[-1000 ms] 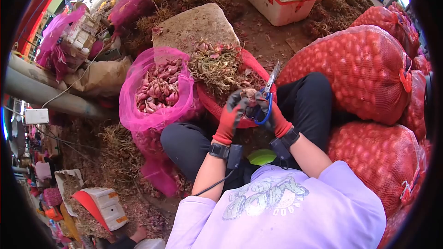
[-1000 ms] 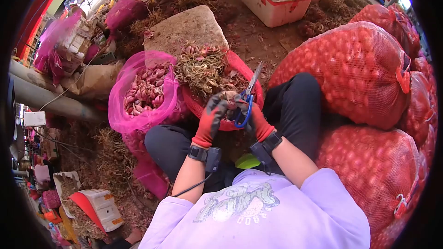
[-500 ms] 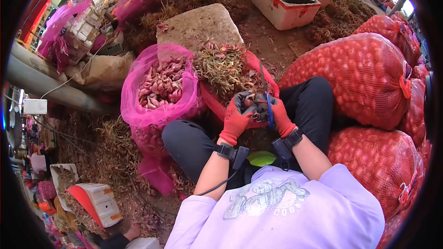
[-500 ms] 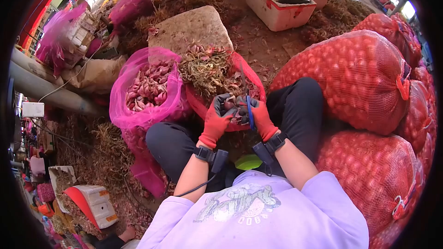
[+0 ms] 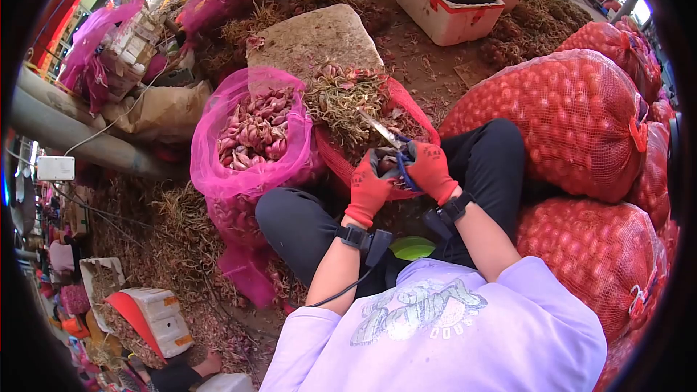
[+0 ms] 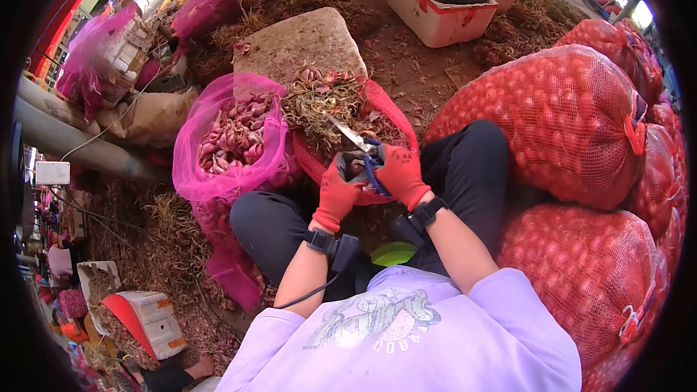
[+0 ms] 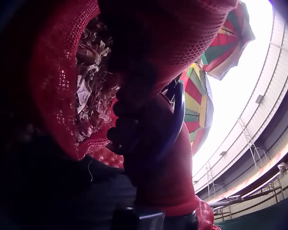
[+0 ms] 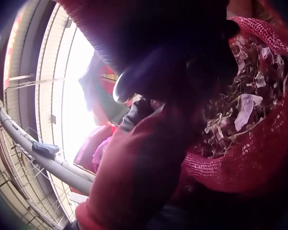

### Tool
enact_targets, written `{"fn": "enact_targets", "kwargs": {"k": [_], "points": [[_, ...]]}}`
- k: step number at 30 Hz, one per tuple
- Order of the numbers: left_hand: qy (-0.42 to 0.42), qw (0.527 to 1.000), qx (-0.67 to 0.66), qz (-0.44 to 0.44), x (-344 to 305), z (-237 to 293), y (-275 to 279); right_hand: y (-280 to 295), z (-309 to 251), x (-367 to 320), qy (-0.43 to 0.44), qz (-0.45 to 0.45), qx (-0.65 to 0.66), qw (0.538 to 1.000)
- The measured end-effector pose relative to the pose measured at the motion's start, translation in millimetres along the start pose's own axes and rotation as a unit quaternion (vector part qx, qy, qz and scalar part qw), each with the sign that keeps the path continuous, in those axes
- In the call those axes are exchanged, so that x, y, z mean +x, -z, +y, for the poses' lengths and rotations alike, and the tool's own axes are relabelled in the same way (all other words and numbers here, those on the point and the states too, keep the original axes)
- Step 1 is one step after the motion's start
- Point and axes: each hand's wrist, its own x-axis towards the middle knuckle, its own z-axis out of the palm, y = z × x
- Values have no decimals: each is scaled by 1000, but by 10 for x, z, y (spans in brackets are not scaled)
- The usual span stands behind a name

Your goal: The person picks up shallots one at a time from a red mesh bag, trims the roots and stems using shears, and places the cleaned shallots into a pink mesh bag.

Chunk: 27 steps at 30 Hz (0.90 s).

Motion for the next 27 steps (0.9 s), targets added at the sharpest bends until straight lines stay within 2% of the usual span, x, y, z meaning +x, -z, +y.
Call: {"fn": "enact_targets", "kwargs": {"k": [1, 3, 5, 7, 8, 10, 11, 14, 17, 20, 23, 26, 27], "points": [[10, 995, -94, -7, 11, -26, 11, 29, -16, 31, 9, 29, 9, 999], [29, 960, -279, -24, 64, -141, 70, -99, 408, 92, -36, -7, 5, 999], [68, 939, -337, -30, 112, -273, 172, -44, 491, 93, -46, -26, 33, 998], [99, 919, -382, -20, 101, -240, 210, -20, 522, 45, -130, -69, 191, 971], [115, 916, -385, -14, 96, -210, 194, -11, 530, 37, -169, -88, 268, 944], [150, 909, -390, -4, 88, -12, 149, 3, 396, 25, -155, -88, 413, 893], [127, 910, -393, -44, 98, -159, 135, 12, 317, 19, -147, -85, 484, 859], [99, 948, -295, -65, 95, -186, 114, 80, 90, 34, -71, -108, 484, 865], [92, 929, -357, -21, 60, -269, 85, 9, 89, 10, 21, -105, 336, 936], [81, 953, -282, -79, 72, -328, 158, 97, 47, -35, -148, -175, 516, 825], [85, 930, -355, -47, 58, -95, 80, 40, 77, -65, -191, -114, 600, 769], [92, 919, -383, -26, 61, -27, 48, 71, -2, -84, -166, -88, 557, 809], [90, 939, -330, -36, 52, -40, 72, 89, -1, -93, -181, -112, 556, 803]]}}
